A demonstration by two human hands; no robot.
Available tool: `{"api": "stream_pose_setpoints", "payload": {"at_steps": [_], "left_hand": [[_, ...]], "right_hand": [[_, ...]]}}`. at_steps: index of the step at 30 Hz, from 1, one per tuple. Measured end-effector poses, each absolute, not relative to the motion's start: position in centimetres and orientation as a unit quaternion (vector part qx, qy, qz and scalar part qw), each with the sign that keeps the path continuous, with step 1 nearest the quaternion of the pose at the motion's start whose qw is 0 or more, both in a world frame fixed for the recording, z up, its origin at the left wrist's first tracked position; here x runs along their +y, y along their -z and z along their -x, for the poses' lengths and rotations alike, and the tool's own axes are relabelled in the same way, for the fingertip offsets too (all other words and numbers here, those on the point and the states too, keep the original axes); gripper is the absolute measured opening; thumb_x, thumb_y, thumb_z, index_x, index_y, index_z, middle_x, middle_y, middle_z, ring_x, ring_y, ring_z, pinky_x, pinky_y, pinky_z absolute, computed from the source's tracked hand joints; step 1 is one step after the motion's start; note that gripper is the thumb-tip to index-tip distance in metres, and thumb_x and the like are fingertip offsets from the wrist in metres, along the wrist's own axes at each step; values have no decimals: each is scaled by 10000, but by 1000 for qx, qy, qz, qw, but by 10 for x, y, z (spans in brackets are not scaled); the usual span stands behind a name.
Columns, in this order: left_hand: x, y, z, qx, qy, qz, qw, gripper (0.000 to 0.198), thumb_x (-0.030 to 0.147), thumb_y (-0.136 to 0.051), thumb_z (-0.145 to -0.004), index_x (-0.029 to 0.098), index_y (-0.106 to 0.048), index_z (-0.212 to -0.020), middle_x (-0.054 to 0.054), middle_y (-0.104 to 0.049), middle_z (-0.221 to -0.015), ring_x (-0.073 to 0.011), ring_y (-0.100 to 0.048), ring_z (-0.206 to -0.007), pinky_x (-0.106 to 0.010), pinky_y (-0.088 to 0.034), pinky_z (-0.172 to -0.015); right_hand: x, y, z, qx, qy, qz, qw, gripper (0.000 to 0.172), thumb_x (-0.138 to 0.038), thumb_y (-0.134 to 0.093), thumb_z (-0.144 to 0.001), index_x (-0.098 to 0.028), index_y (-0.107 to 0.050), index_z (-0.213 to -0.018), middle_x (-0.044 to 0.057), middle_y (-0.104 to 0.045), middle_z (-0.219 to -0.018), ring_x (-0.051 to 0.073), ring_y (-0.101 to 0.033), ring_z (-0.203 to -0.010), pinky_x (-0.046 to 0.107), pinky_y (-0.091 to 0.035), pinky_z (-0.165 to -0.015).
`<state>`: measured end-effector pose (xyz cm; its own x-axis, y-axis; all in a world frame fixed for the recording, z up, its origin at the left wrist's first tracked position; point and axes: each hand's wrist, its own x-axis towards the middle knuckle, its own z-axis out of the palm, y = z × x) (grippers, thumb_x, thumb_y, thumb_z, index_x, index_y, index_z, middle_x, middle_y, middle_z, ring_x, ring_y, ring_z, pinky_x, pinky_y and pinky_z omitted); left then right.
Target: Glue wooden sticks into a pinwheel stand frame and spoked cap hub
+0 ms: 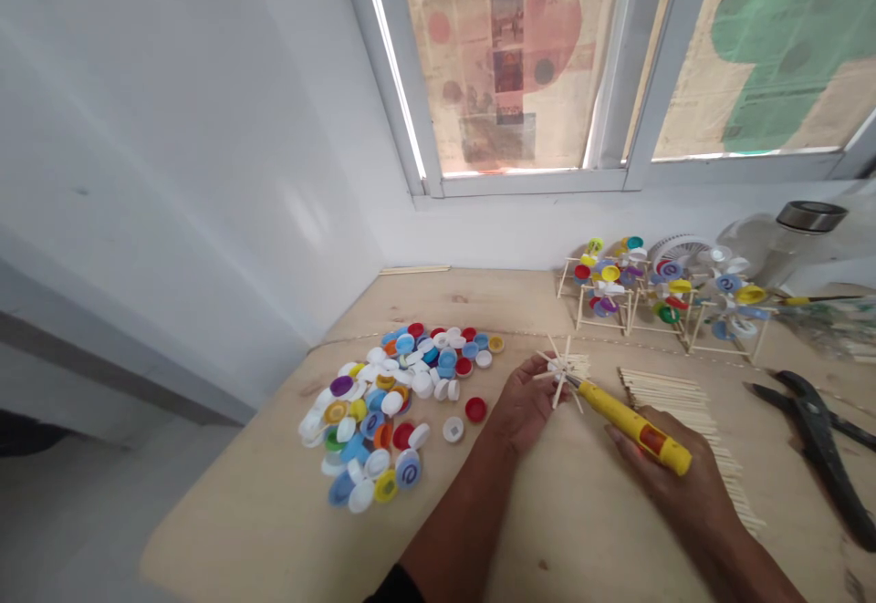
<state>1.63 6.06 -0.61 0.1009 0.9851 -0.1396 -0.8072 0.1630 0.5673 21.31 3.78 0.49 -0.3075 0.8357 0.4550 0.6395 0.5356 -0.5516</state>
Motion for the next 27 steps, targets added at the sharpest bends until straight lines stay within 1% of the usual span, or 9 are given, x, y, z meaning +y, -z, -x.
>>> {"api": "stream_pose_setpoints", "payload": {"at_steps": [4,12,16,21,27], "left_hand": [[61,8,-15,248,-622,-175,722,373,111,-788,-565,135,-637,-905,-39,-657,-813,-89,-578,-611,-232,-461,-651],[60,7,-16,241,-617,-190,724,382,113,-804,-538,133,-648,-886,-41,-662,-814,-100,-586,-611,-245,-464,-647],[59,6,-17,251,-615,-197,722,372,108,-801,-543,130,-659,-887,-29,-656,-780,-106,-590,-610,-255,-463,-646],[59,9,-17,248,-606,-208,727,371,122,-805,-550,133,-667,-894,-48,-670,-827,-122,-604,-643,-270,-464,-675],[60,12,-19,239,-607,-213,727,335,124,-802,-569,131,-672,-877,-49,-670,-837,-115,-598,-670,-256,-466,-675]], "right_hand": [[39,-3,-215,-789,-146,474,362,261,-462,-555,-804,-215,-558,-721,11,-595,-629,143,-548,-564,235,-431,-538],[39,-3,-216,-778,-136,484,376,317,-505,-556,-788,-211,-546,-668,9,-581,-596,143,-541,-547,232,-424,-526],[40,0,-217,-770,-144,492,378,293,-491,-551,-799,-210,-563,-718,22,-607,-650,153,-559,-591,238,-440,-556],[40,1,-217,-772,-136,494,376,294,-494,-556,-795,-214,-561,-705,21,-608,-649,156,-560,-595,242,-436,-557],[40,2,-217,-777,-133,490,372,277,-469,-547,-806,-212,-551,-700,14,-596,-645,149,-555,-590,243,-432,-561]]}}
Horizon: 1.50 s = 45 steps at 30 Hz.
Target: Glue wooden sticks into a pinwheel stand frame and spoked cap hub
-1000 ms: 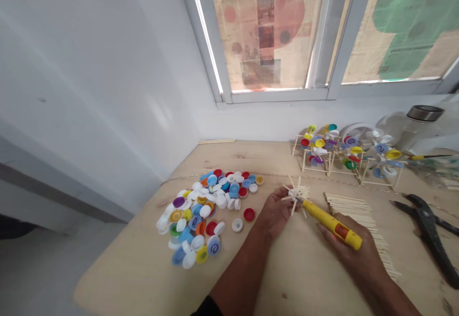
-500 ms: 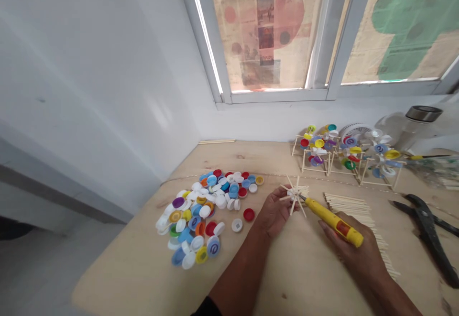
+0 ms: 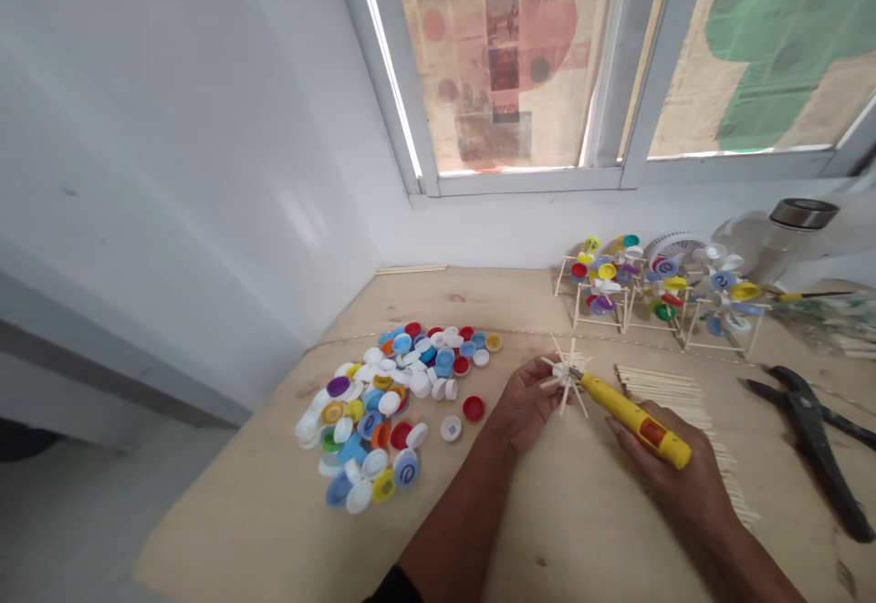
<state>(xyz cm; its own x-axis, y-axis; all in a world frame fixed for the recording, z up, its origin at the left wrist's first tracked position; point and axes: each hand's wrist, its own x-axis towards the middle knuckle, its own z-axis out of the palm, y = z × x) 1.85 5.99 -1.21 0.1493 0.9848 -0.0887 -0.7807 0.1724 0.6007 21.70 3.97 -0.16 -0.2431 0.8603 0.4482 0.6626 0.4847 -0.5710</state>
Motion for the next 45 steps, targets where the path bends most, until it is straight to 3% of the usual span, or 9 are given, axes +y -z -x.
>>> {"api": "stream_pose_setpoints", "payload": {"at_steps": [10,31,45], "left_hand": [[61,13,-18,242,-623,-198,717,353,107,-799,-572,137,-658,-895,-45,-664,-853,-121,-607,-726,-254,-474,-718],[60,9,-18,242,-623,-190,719,370,96,-801,-557,121,-649,-894,-51,-670,-850,-126,-611,-680,-256,-476,-651],[61,11,-16,239,-637,-187,709,358,106,-795,-570,137,-635,-888,-46,-668,-882,-135,-631,-738,-301,-506,-770]], "right_hand": [[38,-5,-213,-792,-124,467,373,303,-463,-555,-807,-220,-486,-641,-3,-539,-578,133,-511,-537,232,-403,-505],[40,-2,-215,-777,-123,492,374,293,-500,-552,-797,-219,-536,-717,34,-621,-682,157,-574,-606,243,-450,-534],[37,-6,-214,-793,-124,470,367,271,-459,-552,-807,-223,-520,-676,-1,-572,-613,136,-543,-563,236,-425,-526]]}}
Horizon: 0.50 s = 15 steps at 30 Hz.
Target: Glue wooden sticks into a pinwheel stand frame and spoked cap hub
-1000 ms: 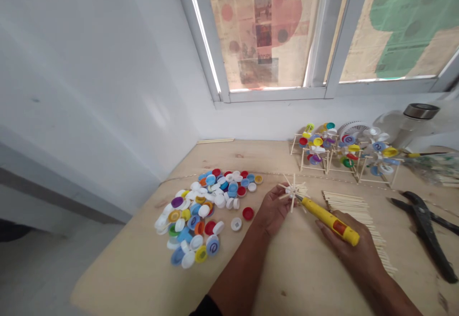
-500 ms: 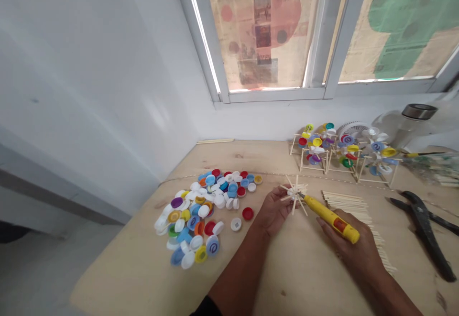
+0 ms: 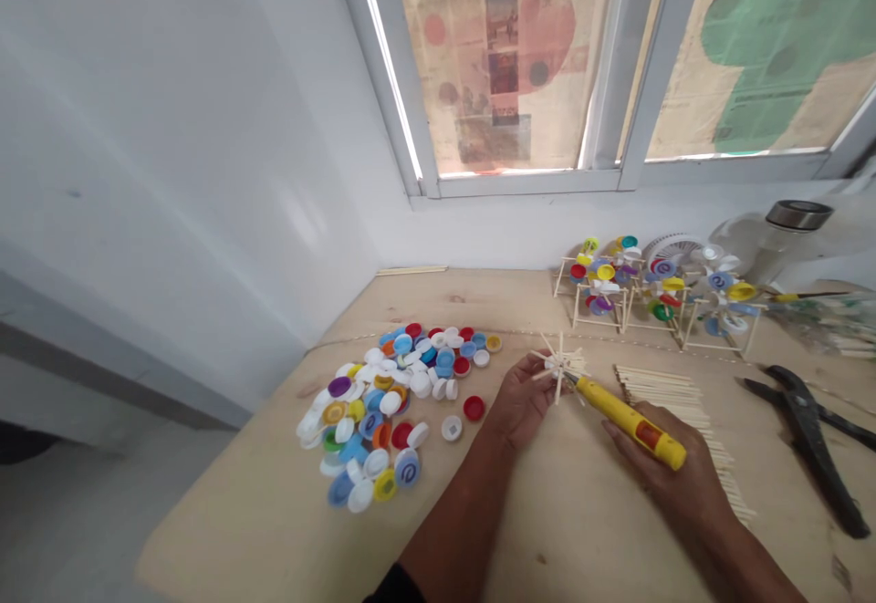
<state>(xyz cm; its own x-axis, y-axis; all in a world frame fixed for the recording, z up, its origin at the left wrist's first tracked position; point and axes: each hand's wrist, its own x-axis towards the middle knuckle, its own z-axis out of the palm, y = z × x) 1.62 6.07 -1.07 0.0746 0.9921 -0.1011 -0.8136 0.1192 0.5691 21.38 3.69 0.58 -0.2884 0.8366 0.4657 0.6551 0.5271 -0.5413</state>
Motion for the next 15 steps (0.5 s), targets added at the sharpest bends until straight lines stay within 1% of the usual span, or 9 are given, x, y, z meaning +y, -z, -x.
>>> {"api": "stream_pose_setpoints", "payload": {"at_steps": [3,5,8,11,15], "left_hand": [[61,10,-17,243,-638,-187,707,355,116,-801,-565,133,-634,-878,-47,-667,-878,-156,-640,-791,-314,-508,-791],[61,9,-18,248,-638,-187,705,373,127,-814,-544,133,-632,-869,-43,-666,-864,-164,-642,-800,-319,-510,-791],[62,9,-19,253,-637,-193,702,370,135,-821,-537,129,-632,-855,-42,-664,-859,-146,-636,-761,-293,-511,-751],[62,11,-20,260,-636,-196,700,370,126,-816,-543,131,-634,-866,-32,-657,-832,-114,-615,-695,-259,-500,-706],[62,11,-20,253,-633,-190,707,372,97,-805,-539,135,-630,-864,-43,-655,-861,-130,-620,-747,-261,-486,-738]], "right_hand": [[36,-7,-213,-801,-121,456,368,299,-456,-562,-806,-221,-477,-642,-12,-537,-584,126,-515,-540,235,-407,-512],[35,-8,-213,-804,-113,448,374,291,-452,-558,-811,-220,-486,-650,-10,-539,-590,125,-514,-540,237,-405,-512],[34,-8,-214,-799,-103,441,395,253,-421,-554,-818,-216,-501,-679,-5,-547,-613,127,-518,-555,241,-409,-525],[34,-8,-214,-791,-93,440,415,236,-387,-562,-815,-218,-479,-673,-14,-523,-601,122,-500,-546,240,-399,-520],[36,-5,-212,-799,-89,440,399,195,-366,-564,-815,-218,-503,-704,-5,-547,-631,130,-519,-583,241,-417,-548]]}}
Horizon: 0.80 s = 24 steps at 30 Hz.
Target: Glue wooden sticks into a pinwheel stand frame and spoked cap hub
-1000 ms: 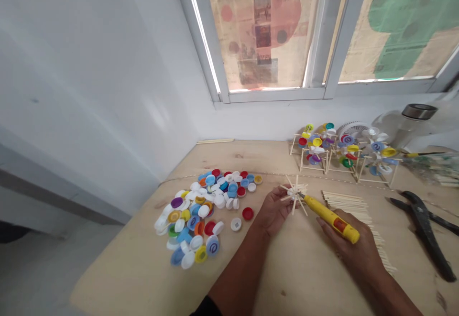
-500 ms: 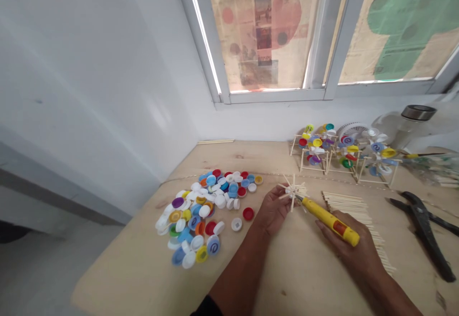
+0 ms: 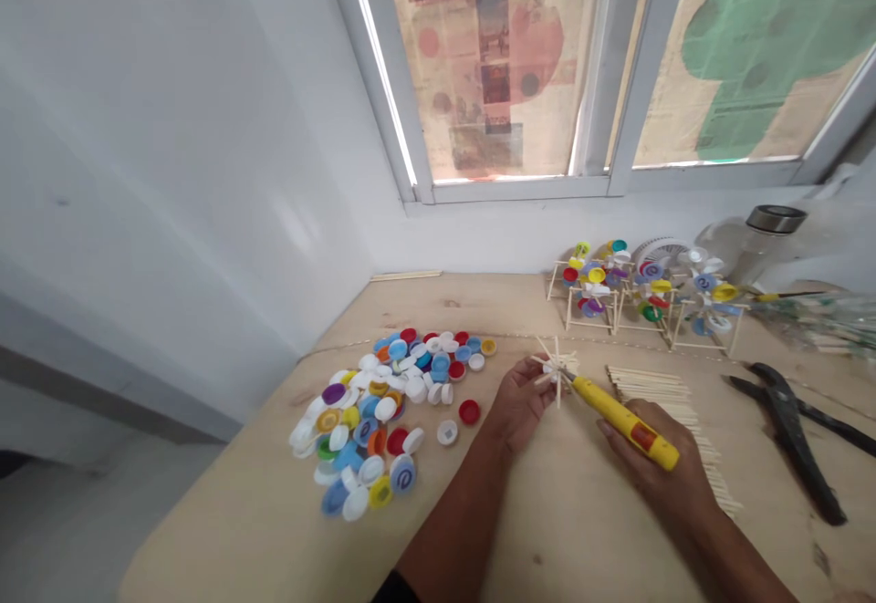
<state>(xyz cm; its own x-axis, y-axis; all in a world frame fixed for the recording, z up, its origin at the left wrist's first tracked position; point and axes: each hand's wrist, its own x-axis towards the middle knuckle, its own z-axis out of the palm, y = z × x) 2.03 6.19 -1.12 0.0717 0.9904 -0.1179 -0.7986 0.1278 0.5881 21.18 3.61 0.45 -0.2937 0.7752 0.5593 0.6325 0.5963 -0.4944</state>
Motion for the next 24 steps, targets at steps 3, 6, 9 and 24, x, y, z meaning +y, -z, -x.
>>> {"api": "stream_pose_setpoints", "payload": {"at_steps": [3,6,9,24], "left_hand": [[61,10,-19,257,-630,-190,707,364,92,-797,-547,137,-624,-864,-45,-658,-880,-125,-620,-740,-267,-484,-755],[59,9,-17,262,-630,-199,703,332,115,-792,-571,143,-617,-852,-33,-658,-845,-111,-612,-690,-260,-487,-726],[58,8,-16,259,-628,-206,705,319,121,-786,-587,150,-618,-856,-26,-653,-838,-104,-608,-680,-247,-490,-697],[60,12,-15,236,-627,-212,711,295,98,-762,-614,158,-645,-878,-27,-658,-882,-93,-609,-732,-223,-503,-712]], "right_hand": [[39,-6,-212,-802,-88,445,389,181,-364,-558,-815,-222,-507,-716,-1,-555,-635,140,-530,-590,249,-421,-546],[42,-16,-221,-778,-81,474,405,186,-368,-540,-818,-230,-489,-705,10,-562,-648,152,-540,-593,256,-432,-551],[49,-35,-242,-741,-38,528,415,221,-400,-529,-824,-233,-472,-691,11,-535,-602,152,-516,-544,260,-416,-528],[69,-7,-470,-784,182,573,157,209,-283,-458,-758,-197,-598,-887,146,-646,-939,248,-596,-789,327,-432,-637]]}}
